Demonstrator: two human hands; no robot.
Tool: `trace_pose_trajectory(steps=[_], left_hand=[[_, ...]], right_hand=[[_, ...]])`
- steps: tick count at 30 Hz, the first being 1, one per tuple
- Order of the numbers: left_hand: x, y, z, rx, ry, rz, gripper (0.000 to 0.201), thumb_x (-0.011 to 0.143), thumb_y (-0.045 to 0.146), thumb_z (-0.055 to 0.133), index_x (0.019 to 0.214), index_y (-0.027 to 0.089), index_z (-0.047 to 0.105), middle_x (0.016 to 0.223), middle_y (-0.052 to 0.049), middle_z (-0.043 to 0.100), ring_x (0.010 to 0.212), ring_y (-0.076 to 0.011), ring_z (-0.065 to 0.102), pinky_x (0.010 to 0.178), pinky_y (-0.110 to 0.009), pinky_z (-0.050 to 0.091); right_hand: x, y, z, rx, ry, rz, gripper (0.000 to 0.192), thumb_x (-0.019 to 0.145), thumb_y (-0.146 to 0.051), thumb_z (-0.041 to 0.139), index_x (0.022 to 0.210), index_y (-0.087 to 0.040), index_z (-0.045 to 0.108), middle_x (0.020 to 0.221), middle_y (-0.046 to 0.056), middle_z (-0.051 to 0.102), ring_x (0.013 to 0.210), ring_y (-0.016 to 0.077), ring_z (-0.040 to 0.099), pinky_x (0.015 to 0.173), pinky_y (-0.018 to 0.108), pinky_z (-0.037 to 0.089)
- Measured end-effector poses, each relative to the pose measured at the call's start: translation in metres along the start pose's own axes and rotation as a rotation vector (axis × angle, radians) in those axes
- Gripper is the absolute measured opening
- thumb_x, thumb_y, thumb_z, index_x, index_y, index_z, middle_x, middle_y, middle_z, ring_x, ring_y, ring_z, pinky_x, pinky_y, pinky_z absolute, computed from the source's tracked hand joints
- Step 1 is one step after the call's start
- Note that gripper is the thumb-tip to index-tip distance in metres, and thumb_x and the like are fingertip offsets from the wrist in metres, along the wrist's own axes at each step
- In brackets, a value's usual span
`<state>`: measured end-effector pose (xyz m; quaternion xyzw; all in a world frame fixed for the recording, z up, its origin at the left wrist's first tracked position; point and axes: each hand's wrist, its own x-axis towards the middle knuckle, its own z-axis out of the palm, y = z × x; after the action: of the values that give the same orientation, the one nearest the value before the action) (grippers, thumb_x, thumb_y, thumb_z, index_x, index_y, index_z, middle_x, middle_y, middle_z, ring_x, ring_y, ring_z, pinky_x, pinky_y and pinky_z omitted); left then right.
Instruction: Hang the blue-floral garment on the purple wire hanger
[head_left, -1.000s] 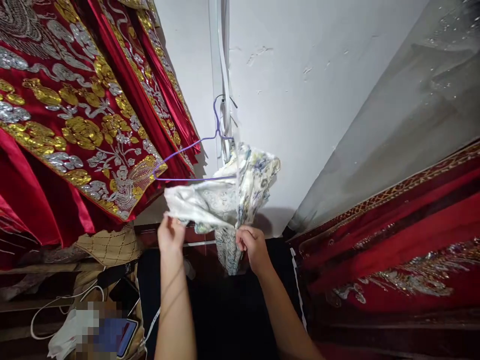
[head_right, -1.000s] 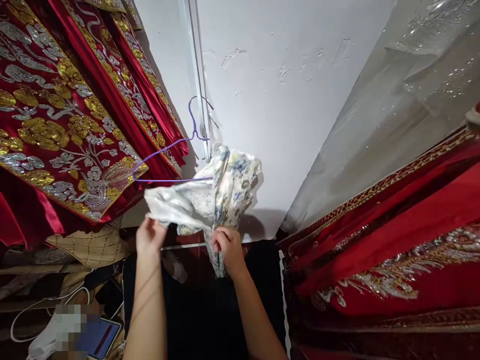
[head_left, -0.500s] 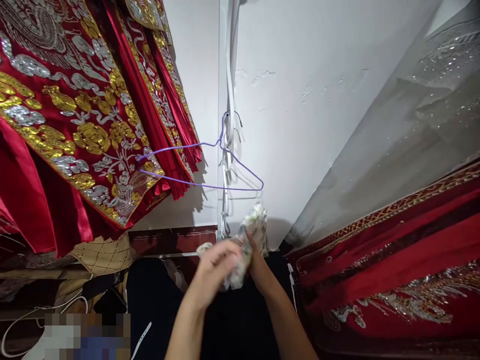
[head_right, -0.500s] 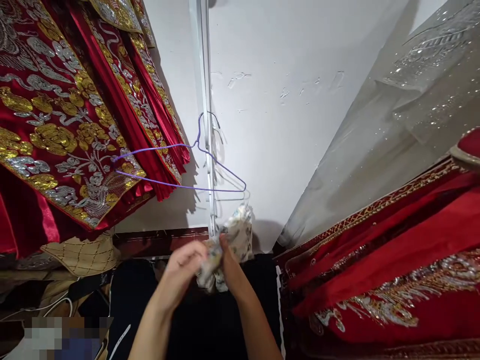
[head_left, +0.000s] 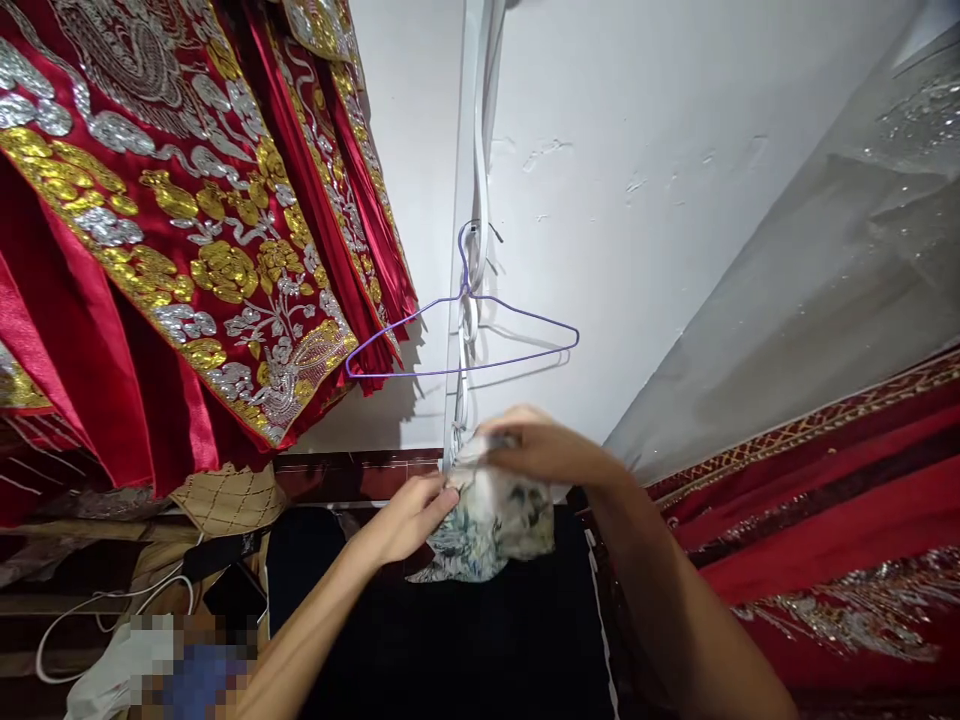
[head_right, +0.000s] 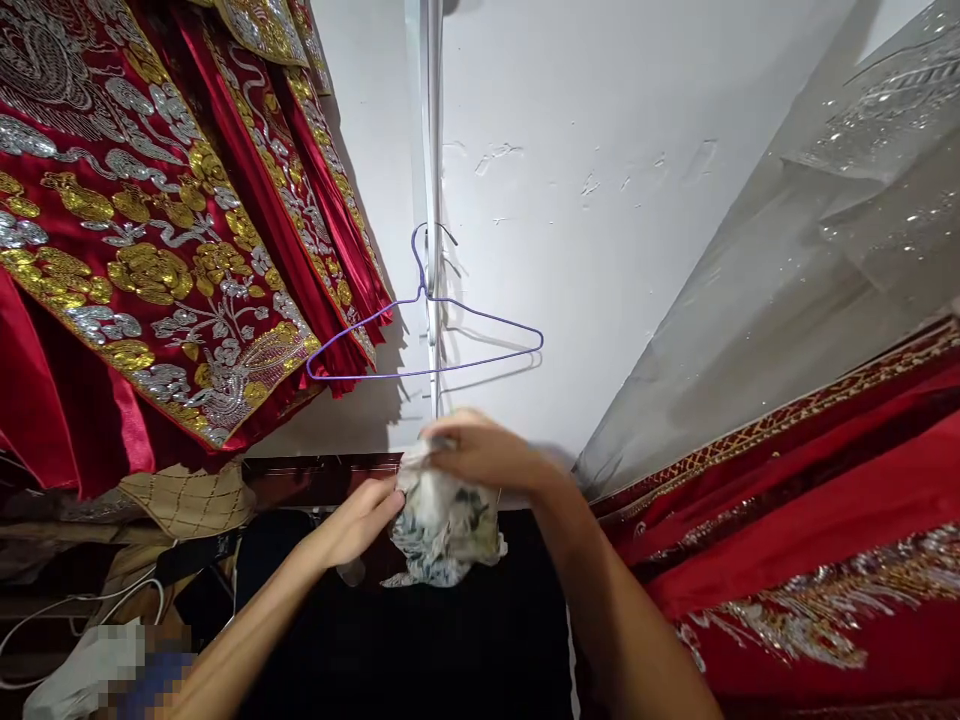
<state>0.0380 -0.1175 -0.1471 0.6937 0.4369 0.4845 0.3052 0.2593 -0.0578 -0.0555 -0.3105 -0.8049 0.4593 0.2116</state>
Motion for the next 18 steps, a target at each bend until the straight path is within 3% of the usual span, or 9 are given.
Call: trace_pose_trajectory(steps=[3, 5, 6, 9, 11, 15, 18], left_hand=[[0.003, -0.01, -0.025, 0.229, -0.142, -0.008, 0.03, 0.085, 0.051, 0.065, 0.078, 0.023, 0.073, 0.068, -0.004, 0.069, 0.073, -0.0255, 0.067, 0.08, -0.033, 0.052], [0.004, -0.018, -0.049, 0.418, -0.226, -0.052, 0.029, 0.089, 0.046, 0.059, 0.073, 0.025, 0.07, 0.066, -0.003, 0.067, 0.067, -0.0224, 0.064, 0.074, -0.03, 0.049], [0.003, -0.022, -0.062, 0.511, -0.272, -0.094, 0.03, 0.09, 0.043, 0.056, 0.07, 0.024, 0.067, 0.065, -0.003, 0.066, 0.063, -0.0215, 0.062, 0.07, -0.029, 0.046], [0.002, -0.033, -0.092, 0.707, -0.379, -0.251, 0.03, 0.09, 0.039, 0.054, 0.064, 0.024, 0.06, 0.064, -0.004, 0.065, 0.058, -0.0219, 0.059, 0.062, -0.029, 0.042], [0.004, -0.037, -0.104, 0.751, -0.328, -0.264, 0.026, 0.087, 0.043, 0.06, 0.069, 0.024, 0.061, 0.072, -0.006, 0.067, 0.066, -0.0249, 0.063, 0.066, -0.031, 0.045], [0.024, -0.025, -0.111, 0.702, -0.136, 0.003, 0.027, 0.082, 0.047, 0.067, 0.078, 0.022, 0.057, 0.107, -0.014, 0.066, 0.105, -0.032, 0.062, 0.093, -0.04, 0.048], [0.048, -0.002, -0.107, 0.654, -0.062, 0.13, 0.022, 0.087, 0.034, 0.059, 0.073, 0.022, 0.047, 0.114, -0.014, 0.062, 0.114, -0.0322, 0.058, 0.1, -0.043, 0.045]], right_hand=[[0.023, 0.021, -0.022, -0.043, 0.513, -0.078, 0.041, 0.079, -0.015, 0.056, 0.113, -0.023, 0.076, 0.104, 0.005, 0.074, 0.075, 0.0174, 0.063, 0.065, 0.027, 0.046], [0.039, 0.045, -0.028, -0.058, 0.687, -0.091, 0.053, 0.076, -0.013, 0.053, 0.125, -0.025, 0.069, 0.113, 0.004, 0.072, 0.079, 0.0174, 0.062, 0.07, 0.028, 0.046], [0.045, 0.056, -0.03, -0.089, 0.71, -0.081, 0.05, 0.075, -0.014, 0.052, 0.121, -0.023, 0.07, 0.108, 0.004, 0.073, 0.079, 0.0178, 0.062, 0.071, 0.028, 0.045], [0.05, 0.078, -0.033, -0.242, 0.7, -0.041, 0.023, 0.074, -0.016, 0.05, 0.084, -0.018, 0.07, 0.077, 0.001, 0.068, 0.074, 0.0182, 0.058, 0.069, 0.027, 0.04], [0.043, 0.08, -0.035, -0.311, 0.709, -0.04, 0.012, 0.072, -0.017, 0.05, 0.072, -0.018, 0.062, 0.065, -0.001, 0.059, 0.068, 0.0165, 0.053, 0.064, 0.026, 0.036], [0.022, 0.063, -0.046, -0.36, 0.723, -0.085, 0.009, 0.072, -0.02, 0.05, 0.065, -0.018, 0.055, 0.06, -0.002, 0.048, 0.062, 0.014, 0.045, 0.058, 0.025, 0.03], [0.015, 0.054, -0.05, -0.357, 0.698, -0.084, 0.01, 0.074, -0.02, 0.05, 0.065, -0.018, 0.056, 0.059, -0.002, 0.047, 0.062, 0.0134, 0.044, 0.058, 0.026, 0.029]])
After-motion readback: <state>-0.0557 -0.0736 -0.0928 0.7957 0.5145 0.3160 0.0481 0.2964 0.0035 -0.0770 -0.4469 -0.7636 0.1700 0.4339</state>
